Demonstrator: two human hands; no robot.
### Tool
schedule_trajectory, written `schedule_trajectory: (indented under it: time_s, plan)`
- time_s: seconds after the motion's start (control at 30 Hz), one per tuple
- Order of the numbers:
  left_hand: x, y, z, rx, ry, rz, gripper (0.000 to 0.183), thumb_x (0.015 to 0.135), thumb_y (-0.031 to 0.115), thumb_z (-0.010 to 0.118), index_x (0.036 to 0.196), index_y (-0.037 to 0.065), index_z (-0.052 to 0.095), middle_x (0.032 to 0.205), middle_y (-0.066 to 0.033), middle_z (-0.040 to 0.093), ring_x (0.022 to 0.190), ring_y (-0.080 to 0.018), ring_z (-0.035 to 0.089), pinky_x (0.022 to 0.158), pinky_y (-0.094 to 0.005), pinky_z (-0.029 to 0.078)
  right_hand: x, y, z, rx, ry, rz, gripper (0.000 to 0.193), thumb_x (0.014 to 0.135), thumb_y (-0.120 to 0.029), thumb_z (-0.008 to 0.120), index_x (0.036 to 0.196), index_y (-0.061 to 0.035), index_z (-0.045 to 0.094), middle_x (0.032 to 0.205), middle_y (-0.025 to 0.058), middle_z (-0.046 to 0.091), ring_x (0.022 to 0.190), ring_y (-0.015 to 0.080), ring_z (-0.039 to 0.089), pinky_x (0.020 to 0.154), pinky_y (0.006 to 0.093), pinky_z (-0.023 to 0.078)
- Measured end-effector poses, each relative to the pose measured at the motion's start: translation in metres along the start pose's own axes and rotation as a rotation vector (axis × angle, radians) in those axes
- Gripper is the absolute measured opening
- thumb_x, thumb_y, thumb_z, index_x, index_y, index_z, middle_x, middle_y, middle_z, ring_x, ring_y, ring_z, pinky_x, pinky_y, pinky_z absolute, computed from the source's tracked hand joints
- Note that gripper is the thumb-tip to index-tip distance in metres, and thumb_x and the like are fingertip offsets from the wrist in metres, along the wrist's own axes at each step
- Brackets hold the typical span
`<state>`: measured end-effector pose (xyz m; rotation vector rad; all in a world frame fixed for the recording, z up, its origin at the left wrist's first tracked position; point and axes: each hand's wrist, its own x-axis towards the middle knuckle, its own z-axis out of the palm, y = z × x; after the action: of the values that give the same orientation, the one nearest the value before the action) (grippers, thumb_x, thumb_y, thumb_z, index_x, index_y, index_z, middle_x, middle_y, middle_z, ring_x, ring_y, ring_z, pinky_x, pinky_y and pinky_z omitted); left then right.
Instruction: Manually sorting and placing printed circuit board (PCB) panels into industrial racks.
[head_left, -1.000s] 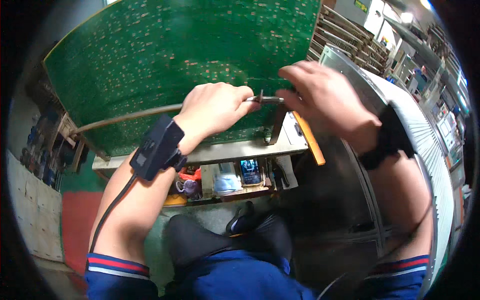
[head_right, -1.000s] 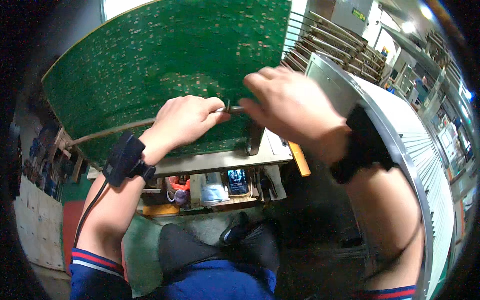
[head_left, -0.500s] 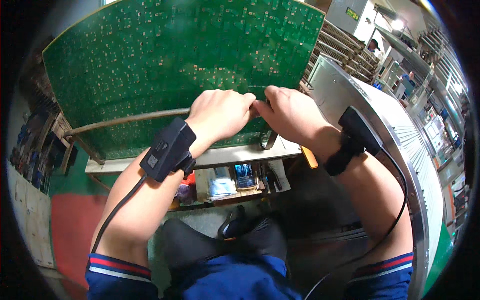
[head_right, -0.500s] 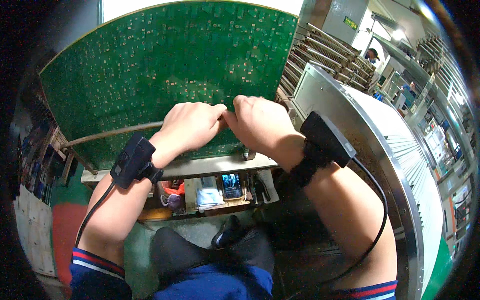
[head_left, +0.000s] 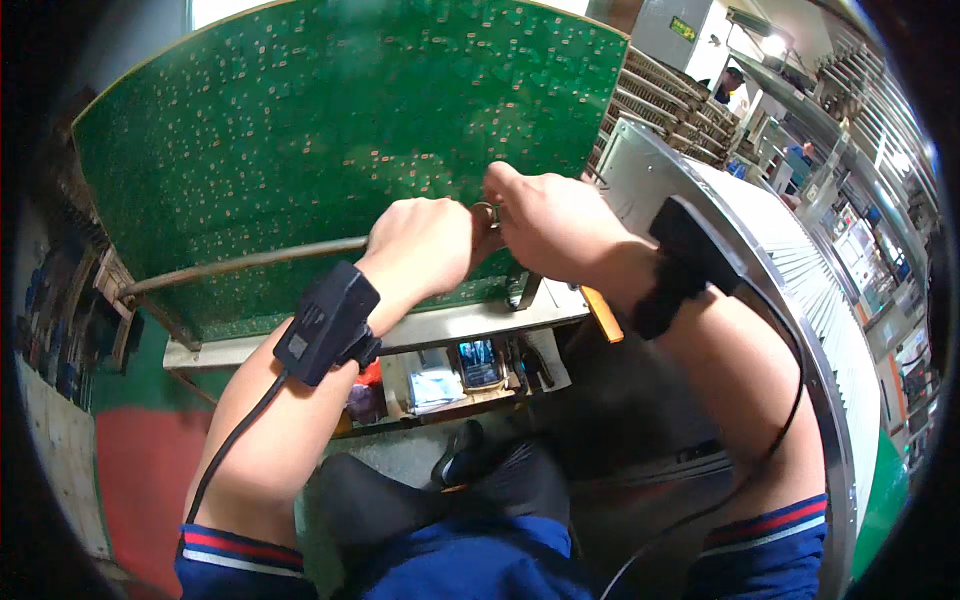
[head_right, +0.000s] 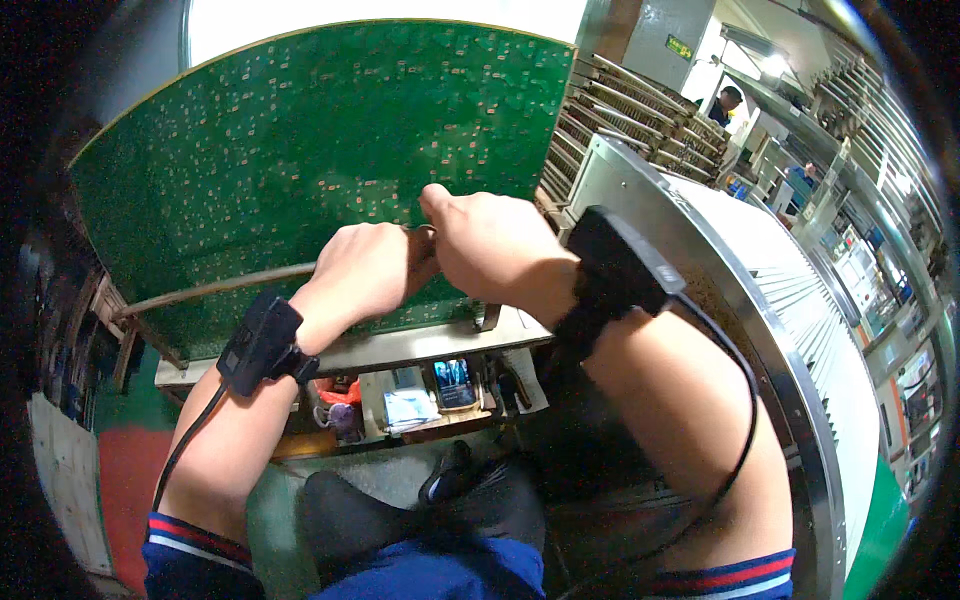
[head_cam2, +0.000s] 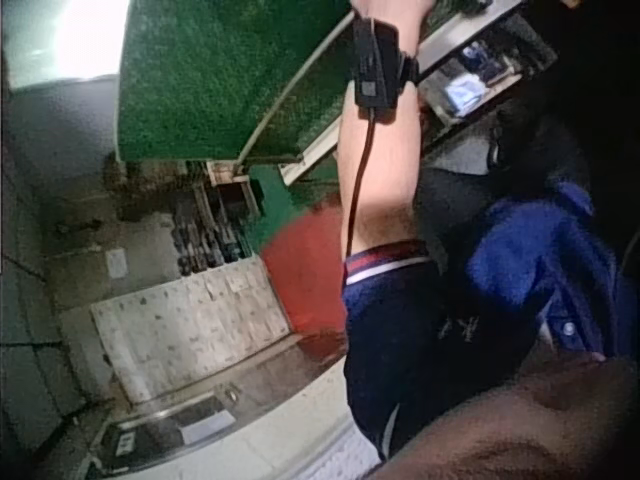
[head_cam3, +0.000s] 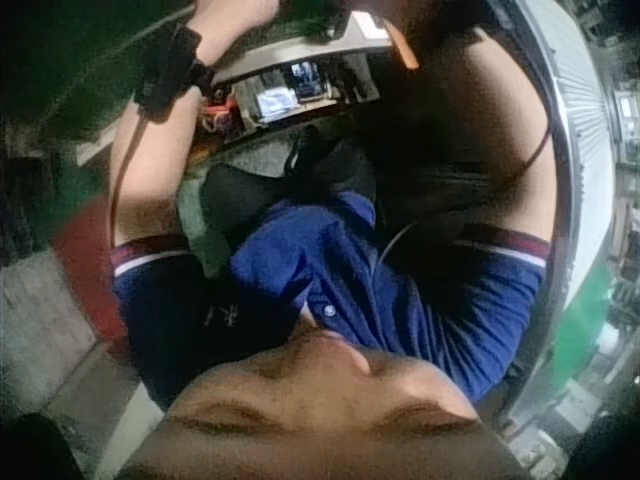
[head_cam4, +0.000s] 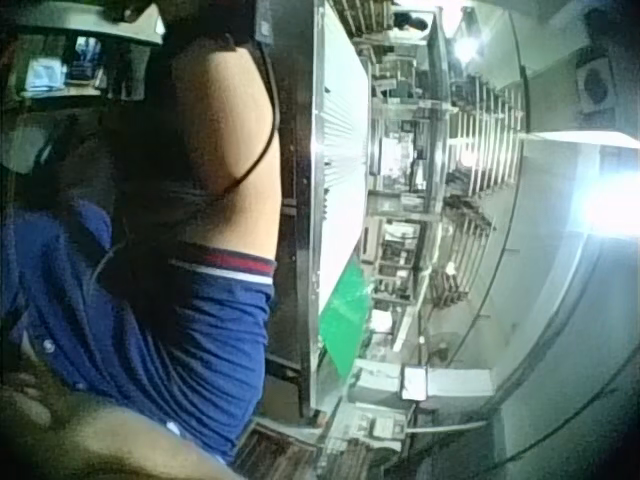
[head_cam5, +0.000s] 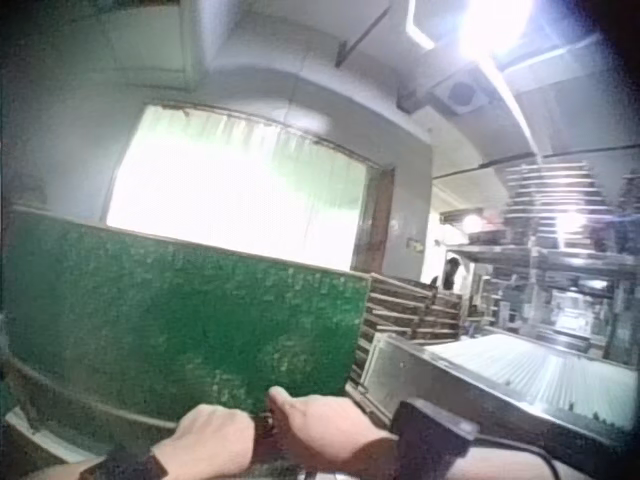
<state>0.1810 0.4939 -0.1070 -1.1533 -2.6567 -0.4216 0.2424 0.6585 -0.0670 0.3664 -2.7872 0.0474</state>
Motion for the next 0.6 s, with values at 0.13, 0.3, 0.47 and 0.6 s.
schedule_trajectory:
  time_s: [0.13, 0.3, 0.47, 0.6]
  plan:
    - [0.01, -0.002, 0.011, 0.064, -0.002, 0.07, 0.024, 0.089, 0.027, 0.065, 0.096, 0.005, 0.071, 0.093, -0.0241, 0.072, 0.092, -0.0443, 0.07, 0.08, -0.0553, 0.056, 0.0, -0.005, 0.011, 0.191, 0.052, 0.334, 0.021, 0.093, -0.019, 0.059, 0.105, -0.0014, 0.06, 0.096, 0.0272, 0.072, 0.093, 0.0461, 0.071, 0.081, 0.0547, 0.056]
    - [-0.003, 0.003, 0.003, 0.097, 0.023, -0.02, 0.031, 0.097, 0.04, 0.061, 0.097, 0.011, 0.07, 0.087, -0.02, 0.074, 0.085, -0.0409, 0.072, 0.075, -0.0535, 0.057, -0.013, 0.004, 0.005, 0.368, -0.034, 0.176, 0.03, 0.093, -0.016, 0.061, 0.12, -0.0051, 0.057, 0.098, 0.0278, 0.07, 0.096, 0.0446, 0.07, 0.081, 0.0541, 0.055]
    - [0.006, 0.012, 0.004, 0.057, 0.035, 0.008, 0.035, 0.096, 0.044, 0.063, 0.091, 0.01, 0.065, 0.078, -0.0172, 0.071, 0.077, -0.0403, 0.07, 0.066, -0.0526, 0.053, -0.075, 0.125, -0.055, -0.317, -0.028, -0.312, 0.036, 0.093, -0.015, 0.06, 0.129, -0.0128, 0.057, 0.108, 0.0127, 0.064, 0.106, 0.0352, 0.066, 0.084, 0.0468, 0.057]
    - [0.001, 0.009, -0.002, 0.016, -0.005, -0.007, 0.04, 0.093, 0.048, 0.066, 0.09, 0.009, 0.066, 0.08, -0.0166, 0.071, 0.081, -0.0393, 0.07, 0.07, -0.0509, 0.053, -0.157, 0.213, -0.12, -0.492, -0.071, 0.175, 0.023, 0.091, -0.026, 0.065, 0.109, -0.0128, 0.067, 0.099, 0.0123, 0.067, 0.101, 0.0344, 0.067, 0.087, 0.047, 0.056]
